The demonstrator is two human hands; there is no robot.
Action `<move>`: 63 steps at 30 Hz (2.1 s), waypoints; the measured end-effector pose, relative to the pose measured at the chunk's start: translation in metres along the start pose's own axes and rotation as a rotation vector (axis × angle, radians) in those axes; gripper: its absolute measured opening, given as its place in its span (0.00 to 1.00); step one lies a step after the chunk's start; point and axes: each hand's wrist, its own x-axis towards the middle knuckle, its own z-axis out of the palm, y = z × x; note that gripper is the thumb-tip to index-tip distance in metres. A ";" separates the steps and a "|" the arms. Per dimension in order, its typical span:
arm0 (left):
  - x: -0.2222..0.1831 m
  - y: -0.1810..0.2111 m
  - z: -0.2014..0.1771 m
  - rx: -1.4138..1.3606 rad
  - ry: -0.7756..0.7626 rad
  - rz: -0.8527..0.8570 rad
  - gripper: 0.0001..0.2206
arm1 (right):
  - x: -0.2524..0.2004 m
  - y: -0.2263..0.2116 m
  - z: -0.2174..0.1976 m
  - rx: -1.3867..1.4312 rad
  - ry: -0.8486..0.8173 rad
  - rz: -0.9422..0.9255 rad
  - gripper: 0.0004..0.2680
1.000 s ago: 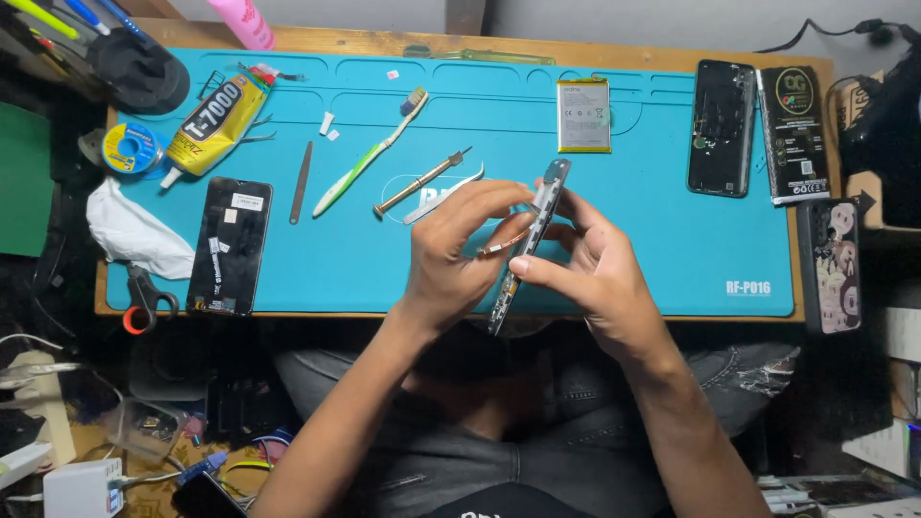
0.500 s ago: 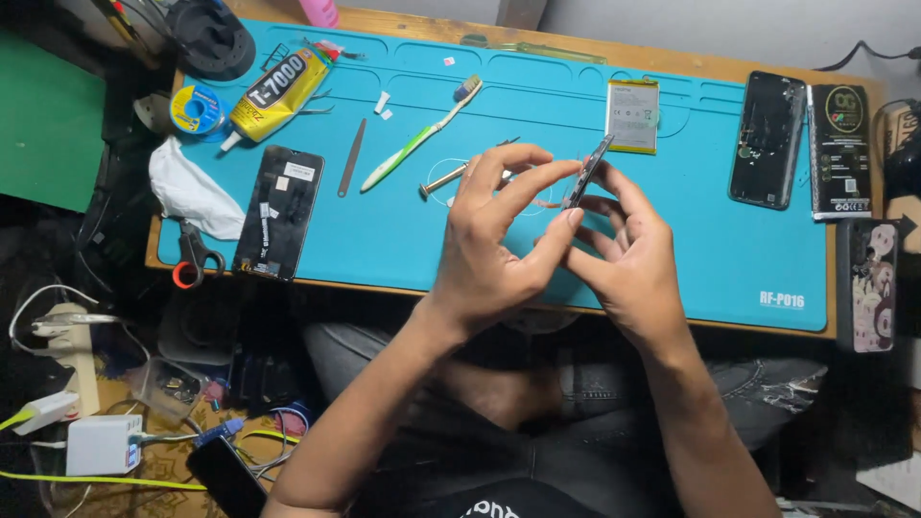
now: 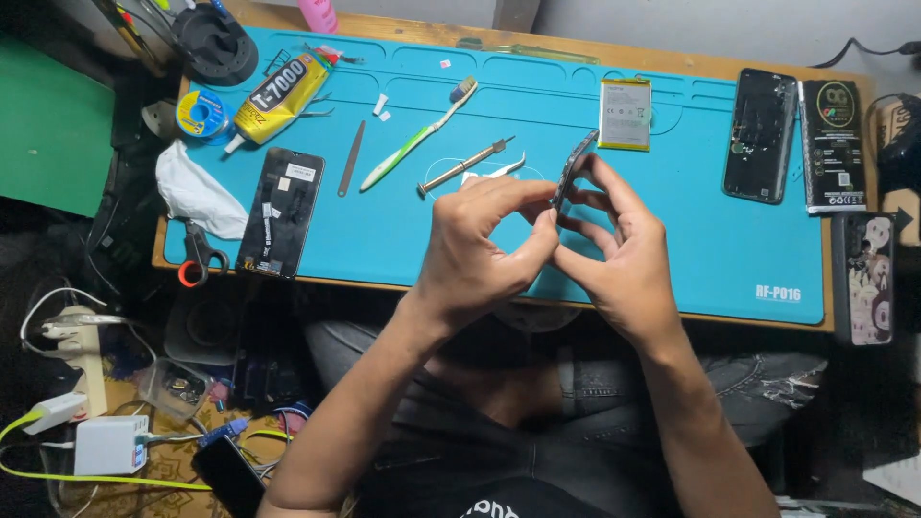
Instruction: Reassembling a mobile phone by connecting internal ribbon cables to the motherboard and removing protective plastic films from components.
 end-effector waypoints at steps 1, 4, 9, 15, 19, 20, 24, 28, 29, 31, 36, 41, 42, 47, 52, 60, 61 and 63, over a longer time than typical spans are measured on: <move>0.000 0.001 0.000 0.001 0.000 0.000 0.10 | 0.000 -0.002 0.000 0.001 0.000 0.000 0.30; 0.001 0.003 0.001 -0.009 0.011 -0.024 0.10 | 0.000 -0.006 0.000 -0.038 -0.011 -0.024 0.29; -0.001 0.005 -0.003 0.018 0.021 -0.036 0.08 | 0.000 -0.007 0.004 -0.071 -0.015 -0.066 0.29; -0.017 0.012 -0.021 0.088 0.188 0.026 0.09 | -0.004 -0.024 0.030 -0.072 -0.097 -0.116 0.27; -0.043 0.029 -0.050 0.150 0.338 -0.028 0.10 | -0.007 -0.025 0.067 0.004 -0.207 -0.128 0.29; -0.052 0.033 -0.058 0.149 0.386 -0.059 0.09 | -0.009 -0.026 0.078 0.023 -0.248 -0.143 0.31; -0.087 0.071 -0.101 0.181 0.424 -0.269 0.12 | -0.016 -0.033 0.116 0.126 -0.498 -0.147 0.32; -0.126 0.074 -0.133 0.241 0.548 -0.304 0.09 | -0.030 -0.049 0.159 0.113 -0.651 -0.110 0.34; -0.137 0.073 -0.140 0.264 0.585 -0.326 0.09 | -0.032 -0.046 0.168 0.123 -0.670 -0.114 0.35; -0.162 0.058 -0.151 0.295 0.641 -0.355 0.08 | -0.035 -0.041 0.182 0.133 -0.711 -0.116 0.35; -0.231 -0.023 -0.205 0.315 0.832 -0.455 0.07 | -0.037 -0.038 0.207 0.146 -0.757 -0.181 0.34; -0.302 -0.165 -0.276 0.541 0.910 -0.570 0.08 | -0.041 -0.038 0.219 0.108 -0.750 -0.155 0.32; -0.306 -0.176 -0.290 0.706 0.856 -0.620 0.10 | -0.041 -0.039 0.220 0.093 -0.739 -0.145 0.31; -0.332 -0.269 -0.306 1.007 0.704 -0.788 0.18 | -0.038 -0.039 0.222 0.077 -0.720 -0.117 0.32; -0.316 -0.245 -0.316 1.027 0.613 -0.781 0.19 | -0.033 -0.039 0.220 0.053 -0.688 -0.101 0.32; -0.309 -0.210 -0.316 0.735 0.923 -0.595 0.06 | -0.028 -0.044 0.195 0.060 -0.586 0.015 0.32; -0.303 -0.195 -0.314 0.733 0.912 -0.585 0.06 | -0.026 -0.043 0.188 0.065 -0.572 0.012 0.32; -0.289 -0.167 -0.307 0.081 1.026 -0.730 0.06 | -0.023 -0.043 0.171 0.074 -0.505 -0.014 0.31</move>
